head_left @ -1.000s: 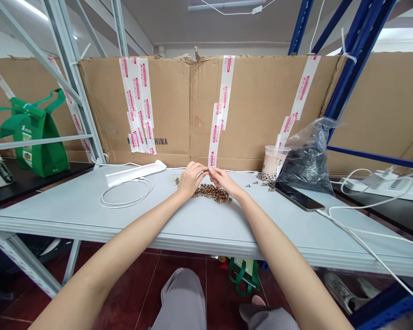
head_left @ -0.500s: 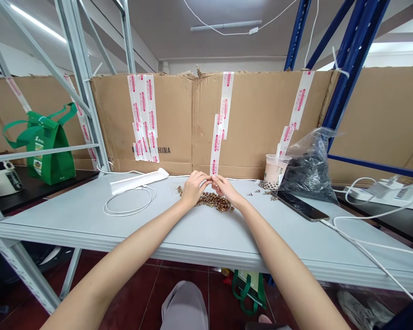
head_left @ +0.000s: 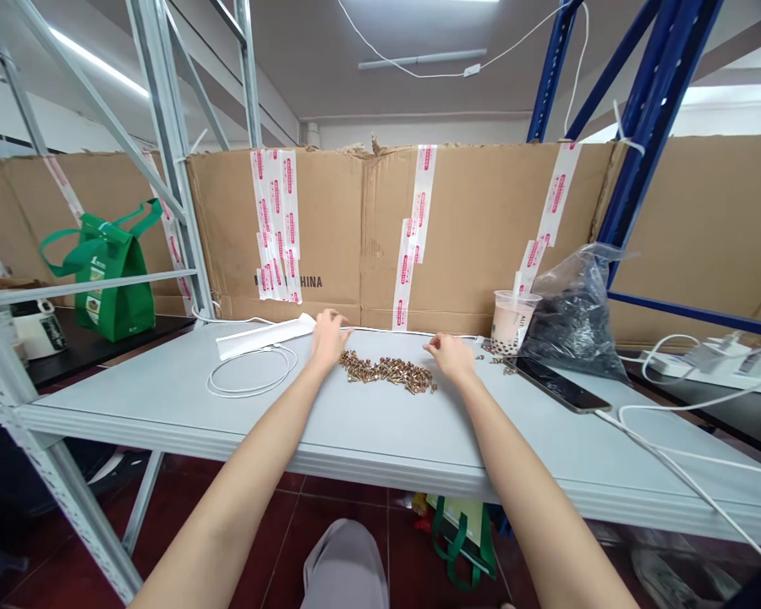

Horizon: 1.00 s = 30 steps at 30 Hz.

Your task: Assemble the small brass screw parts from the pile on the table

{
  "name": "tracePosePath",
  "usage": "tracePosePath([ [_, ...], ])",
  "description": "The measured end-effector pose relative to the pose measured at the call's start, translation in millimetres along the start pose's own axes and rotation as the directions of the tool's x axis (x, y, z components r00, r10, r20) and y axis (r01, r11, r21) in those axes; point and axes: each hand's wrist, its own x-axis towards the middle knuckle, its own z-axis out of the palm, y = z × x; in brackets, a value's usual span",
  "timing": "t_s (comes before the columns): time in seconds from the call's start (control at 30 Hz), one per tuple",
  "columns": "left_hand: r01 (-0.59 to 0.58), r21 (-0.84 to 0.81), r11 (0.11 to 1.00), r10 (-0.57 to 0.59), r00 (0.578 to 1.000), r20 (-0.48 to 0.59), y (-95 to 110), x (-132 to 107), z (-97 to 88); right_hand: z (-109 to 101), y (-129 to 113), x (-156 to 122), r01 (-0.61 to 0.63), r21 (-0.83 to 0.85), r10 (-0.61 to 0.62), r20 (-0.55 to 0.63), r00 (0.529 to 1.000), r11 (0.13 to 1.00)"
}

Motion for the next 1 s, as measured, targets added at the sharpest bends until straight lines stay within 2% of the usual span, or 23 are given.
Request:
tracePosePath([
  [0.03, 0.108, 0.062, 0.992, -0.109, 0.994, 0.015, -13, 0, -0.1, 0, 5, 0, -0.023, -0.059, 0.022, -0.016, 1.000, 0.998],
  [0.1, 0.292, 0.172, 0.941, -0.306, 0.950, 0.065, -33, -1, 0.2, 0, 14, 0, -0.063, -0.158, 0.056, -0.051, 0.997, 0.985],
  [0.2, 0.413, 0.268, 0.870, -0.454, 0.884, 0.112, -49, -3, 0.4, 2, 27, -1, -0.106, -0.290, 0.084, -0.090, 0.992, 0.951],
  [0.3, 0.408, 0.330, 0.852, -0.480, 0.858, 0.180, -49, 0, -3.9, 1, 36, -1, -0.134, -0.359, 0.095, -0.123, 0.988, 0.924],
  [0.37, 0.375, 0.359, 0.855, -0.479, 0.836, 0.269, -46, 3, -10.1, -2, 31, 0, -0.123, -0.327, 0.080, -0.142, 0.987, 0.937],
  [0.43, 0.342, 0.385, 0.857, -0.475, 0.814, 0.335, -43, 8, -17.4, -7, 14, -2, -0.015, -0.205, -0.011, -0.125, 0.992, 0.979],
  [0.47, 0.329, 0.399, 0.856, -0.475, 0.805, 0.355, -42, 10, -20.9, -9, 1, -4, 0.116, -0.099, -0.124, -0.085, 0.989, 0.988],
  [0.5, 0.319, 0.411, 0.854, -0.477, 0.796, 0.372, -41, 11, -24.0, -9, -13, -8, 0.277, 0.024, -0.276, -0.041, 0.960, 0.961],
  [0.57, 0.312, 0.427, 0.849, -0.488, 0.773, 0.405, -42, 13, -28.5, -7, -43, -21, 0.541, 0.213, -0.558, 0.022, 0.830, 0.814],
  [0.63, 0.324, 0.430, 0.842, -0.511, 0.735, 0.445, -44, 13, -30.7, 0, -70, -37, 0.657, 0.254, -0.688, 0.048, 0.724, 0.710],
  [0.73, 0.339, 0.438, 0.833, -0.534, 0.699, 0.474, -47, 13, -31.2, 11, -93, -56, 0.759, 0.167, -0.776, 0.097, 0.623, 0.630],
  [0.83, 0.329, 0.445, 0.833, -0.535, 0.684, 0.496, -47, 13, -30.6, 15, -98, -64, 0.796, 0.118, -0.804, 0.121, 0.582, 0.593],
  [1.0, 0.287, 0.439, 0.852, -0.494, 0.718, 0.490, -44, 13, -27.6, 9, -98, -62, 0.830, 0.191, -0.852, 0.117, 0.511, 0.524],
])
